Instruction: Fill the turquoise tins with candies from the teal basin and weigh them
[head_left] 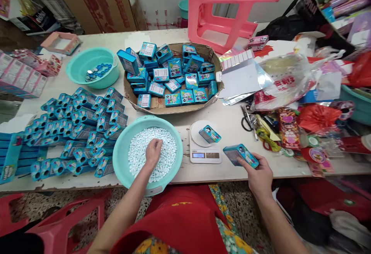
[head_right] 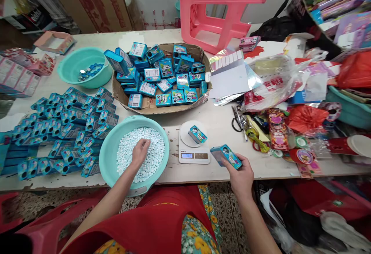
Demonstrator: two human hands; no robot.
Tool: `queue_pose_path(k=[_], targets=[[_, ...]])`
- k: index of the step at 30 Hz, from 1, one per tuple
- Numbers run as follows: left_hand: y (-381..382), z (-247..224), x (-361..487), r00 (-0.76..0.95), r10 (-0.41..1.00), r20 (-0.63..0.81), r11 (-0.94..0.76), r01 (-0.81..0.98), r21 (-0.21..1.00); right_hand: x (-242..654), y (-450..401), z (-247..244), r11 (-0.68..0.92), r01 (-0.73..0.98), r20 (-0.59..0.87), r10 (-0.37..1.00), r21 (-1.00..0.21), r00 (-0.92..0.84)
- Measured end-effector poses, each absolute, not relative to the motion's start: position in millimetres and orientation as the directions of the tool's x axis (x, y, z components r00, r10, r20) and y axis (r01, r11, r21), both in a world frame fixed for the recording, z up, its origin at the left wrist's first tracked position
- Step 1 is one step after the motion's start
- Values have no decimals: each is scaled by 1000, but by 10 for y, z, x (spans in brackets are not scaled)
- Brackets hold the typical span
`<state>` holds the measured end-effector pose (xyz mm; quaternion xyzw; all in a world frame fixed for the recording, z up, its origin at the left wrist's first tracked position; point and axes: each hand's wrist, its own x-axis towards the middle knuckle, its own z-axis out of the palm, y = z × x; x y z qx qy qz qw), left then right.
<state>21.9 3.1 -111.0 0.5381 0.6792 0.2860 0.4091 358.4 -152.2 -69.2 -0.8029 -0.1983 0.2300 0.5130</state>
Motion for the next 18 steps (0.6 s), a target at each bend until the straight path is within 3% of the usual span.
queue_pose_path(k=[3, 6, 9, 12, 15, 18], targets=[[-49, -1207, 425, 144, 971, -190, 10, 770, 638, 3862, -1446, -1089, -493, 170, -78, 443, -853, 893], [-131, -1247, 461, 249, 918, -309, -49, 844, 535, 3976, -1394, -1305, -526, 250, -26, 461, -813, 887], [-178, -1246, 321, 244, 893, -379, 39, 796, 604, 3931, -1368, -1241, -472, 519, 216, 556, -713, 803], [-169, -1177, 135, 155, 906, -394, 218, 628, 747, 3721, -1225, -1048, -340, 746, 426, 654, -572, 625], [-139, -1059, -3, 59, 922, -383, 308, 492, 815, 3416, -936, -976, -225, 744, 348, 775, -629, 528], [-130, -928, -72, 94, 937, -338, 224, 580, 783, 3181, -645, -1024, -252, 606, 126, 851, -755, 511]])
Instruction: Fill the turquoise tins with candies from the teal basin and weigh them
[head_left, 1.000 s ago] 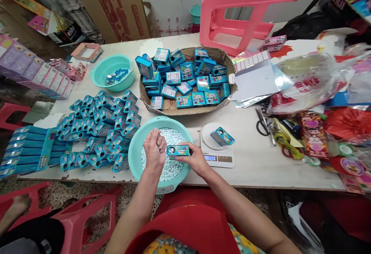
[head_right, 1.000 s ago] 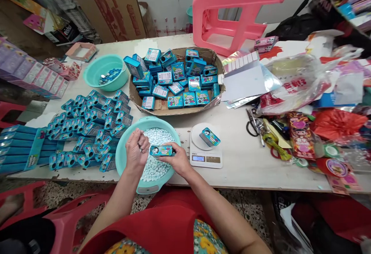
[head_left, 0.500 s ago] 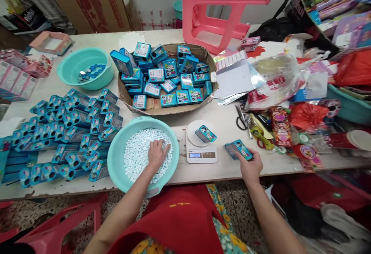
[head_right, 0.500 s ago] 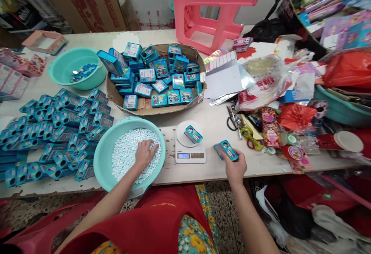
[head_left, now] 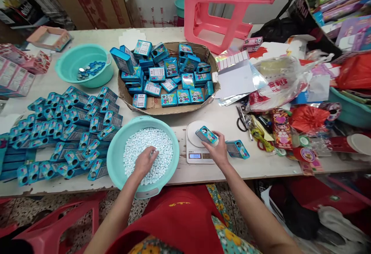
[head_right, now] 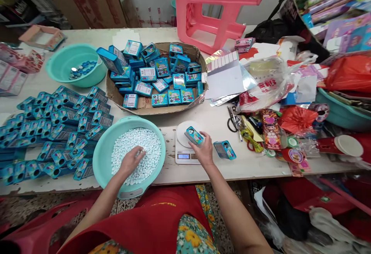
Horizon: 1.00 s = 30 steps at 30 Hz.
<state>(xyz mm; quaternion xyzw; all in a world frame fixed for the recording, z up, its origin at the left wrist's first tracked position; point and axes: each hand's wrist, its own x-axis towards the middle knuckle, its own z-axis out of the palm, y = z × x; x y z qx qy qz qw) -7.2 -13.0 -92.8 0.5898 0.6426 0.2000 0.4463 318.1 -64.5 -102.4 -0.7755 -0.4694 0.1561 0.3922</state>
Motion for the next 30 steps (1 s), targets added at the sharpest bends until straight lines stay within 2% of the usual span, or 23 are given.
queue_pose_path(k=[2, 4, 5, 7, 10, 13, 16, 19, 23, 30], targets=[[-133, -833, -66, 109, 949, -297, 165, 632, 757, 3087, -511, -984, -257, 564, 65, 871, -784, 488], [-125, -713, -5, 36, 952, -305, 236, 547, 803, 2990, -424, -801, -175, 602, 128, 896, -779, 426], [-113, -641, 46, -7, 940, -342, 311, 430, 848, 2923, -391, -660, -108, 628, 174, 912, -770, 371], [-67, -480, 174, -31, 895, -446, 447, 74, 891, 2734, -333, -328, 35, 664, 245, 943, -747, 226], [31, -272, 352, 50, 855, -516, 484, -430, 762, 2346, -256, 67, 192, 698, 236, 971, -690, -34], [88, -224, 405, 66, 822, -565, 466, -649, 601, 1982, -186, 154, 324, 742, 147, 944, -587, -296], [73, -330, 340, 29, 768, -640, 444, -744, 499, 1784, -147, 67, 356, 777, 91, 927, -519, -364], [33, -463, 261, 45, 729, -683, 451, -783, 429, 1736, -161, 28, 337, 795, 40, 929, -505, -368], [-15, -546, 236, 79, 674, -735, 498, -783, 372, 1744, -222, 72, 289, 766, 11, 938, -574, -345], [-50, -606, 314, 91, 665, -741, 521, -768, 373, 1845, -345, -51, 155, 694, -48, 963, -703, -264]])
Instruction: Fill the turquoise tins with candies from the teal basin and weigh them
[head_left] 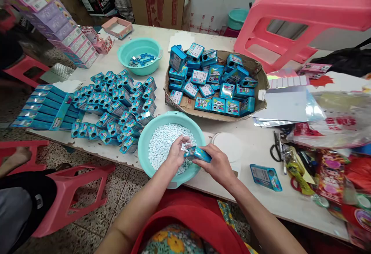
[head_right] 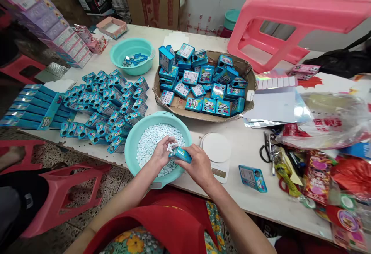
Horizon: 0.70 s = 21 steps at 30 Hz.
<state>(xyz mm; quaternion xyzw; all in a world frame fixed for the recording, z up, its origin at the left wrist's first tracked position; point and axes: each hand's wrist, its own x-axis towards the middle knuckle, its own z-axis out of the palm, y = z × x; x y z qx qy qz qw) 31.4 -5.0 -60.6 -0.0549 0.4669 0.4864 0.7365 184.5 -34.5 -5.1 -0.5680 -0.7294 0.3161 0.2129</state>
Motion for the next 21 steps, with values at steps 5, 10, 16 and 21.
queue_pose_path(k=[5, 10, 16, 21], targets=[[13, -552, 331, 151, 666, -731, 555, -755, 350, 2040, -500, -38, 10, 491, -86, 981, -871, -172], [91, -562, 223, 218, 662, -717, 598, -731, 330, 2438, -631, -212, -94, 296, -88, 996, -950, 34], [115, -822, 120, 142, 579, -803, 688, -613, 389, 2929, -511, -865, -164, 211, -76, 926, -964, 371], [96, -888, 76, 85, 542, -836, 697, -601, 391, 3134, -527, -1109, -221, 196, -112, 886, -956, 450]])
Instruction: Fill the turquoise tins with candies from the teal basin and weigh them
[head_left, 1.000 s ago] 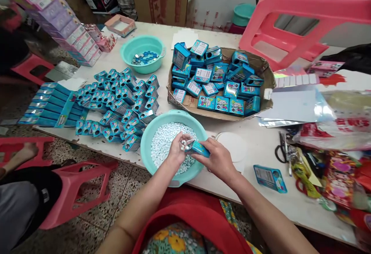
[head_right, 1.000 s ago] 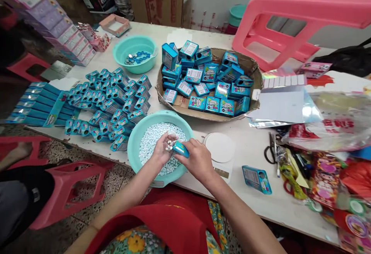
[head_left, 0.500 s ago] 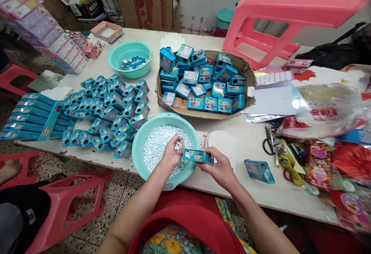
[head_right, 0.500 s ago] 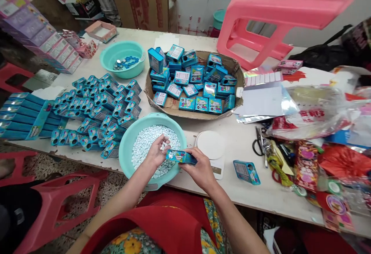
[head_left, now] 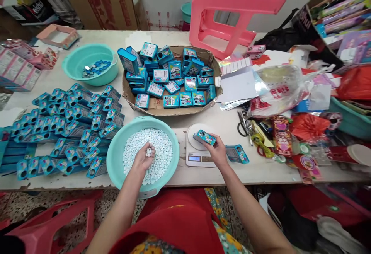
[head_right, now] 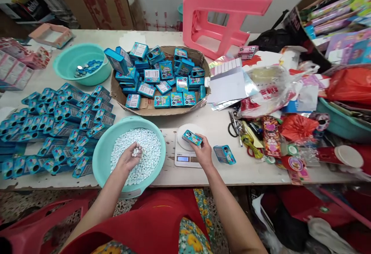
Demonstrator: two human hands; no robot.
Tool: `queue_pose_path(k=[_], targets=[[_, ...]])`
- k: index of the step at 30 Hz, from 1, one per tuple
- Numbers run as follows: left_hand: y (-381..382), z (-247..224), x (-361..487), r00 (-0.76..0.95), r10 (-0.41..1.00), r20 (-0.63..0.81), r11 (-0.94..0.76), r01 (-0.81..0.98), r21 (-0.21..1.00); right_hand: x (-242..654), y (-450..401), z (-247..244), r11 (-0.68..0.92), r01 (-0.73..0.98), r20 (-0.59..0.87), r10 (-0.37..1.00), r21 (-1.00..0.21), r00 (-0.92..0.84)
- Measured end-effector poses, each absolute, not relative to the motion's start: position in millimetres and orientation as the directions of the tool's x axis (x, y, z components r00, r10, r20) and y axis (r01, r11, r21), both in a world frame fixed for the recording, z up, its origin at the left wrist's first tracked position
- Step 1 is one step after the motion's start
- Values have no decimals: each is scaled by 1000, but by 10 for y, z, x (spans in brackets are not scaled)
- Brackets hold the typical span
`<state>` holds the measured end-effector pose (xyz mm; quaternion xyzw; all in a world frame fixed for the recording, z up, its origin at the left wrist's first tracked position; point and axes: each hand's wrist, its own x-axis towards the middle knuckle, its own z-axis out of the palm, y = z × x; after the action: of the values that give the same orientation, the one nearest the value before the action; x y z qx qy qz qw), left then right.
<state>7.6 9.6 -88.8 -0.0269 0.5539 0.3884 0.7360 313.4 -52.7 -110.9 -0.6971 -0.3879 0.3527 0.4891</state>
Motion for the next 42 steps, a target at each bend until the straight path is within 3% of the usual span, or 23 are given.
queue_pose_path(k=[10, 21, 25, 29, 32, 36, 39, 42], targets=[[135, -816, -33, -9, 553, -833, 638, -638, 431, 3433, -979, -930, -279, 56, -191, 778, -959, 599], [15, -891, -10, 32, 572, -820, 704, -532, 470, 3401, -1145, -1093, -311, -2, -253, 770, -950, 585], [-9, -909, -37, 28, 588, -809, 702, -515, 492, 3342, -1064, -1119, -298, 67, -213, 805, -952, 554], [-53, -926, -3, 13, 597, -802, 712, -469, 522, 3214, -772, -1127, -260, 297, -71, 849, -919, 524], [-90, -893, 75, 38, 593, -804, 723, -465, 511, 3066, -520, -899, -182, 460, 48, 894, -869, 445], [-84, -704, 247, 111, 609, -785, 706, -527, 473, 2736, -349, -246, 97, 627, 265, 947, -773, 181], [-20, -545, 402, 207, 662, -720, 673, -587, 450, 2437, -312, 84, 249, 707, 268, 960, -662, -86], [49, -498, 517, 167, 685, -709, 635, -615, 468, 2198, -270, 62, 313, 753, 190, 950, -579, -249]])
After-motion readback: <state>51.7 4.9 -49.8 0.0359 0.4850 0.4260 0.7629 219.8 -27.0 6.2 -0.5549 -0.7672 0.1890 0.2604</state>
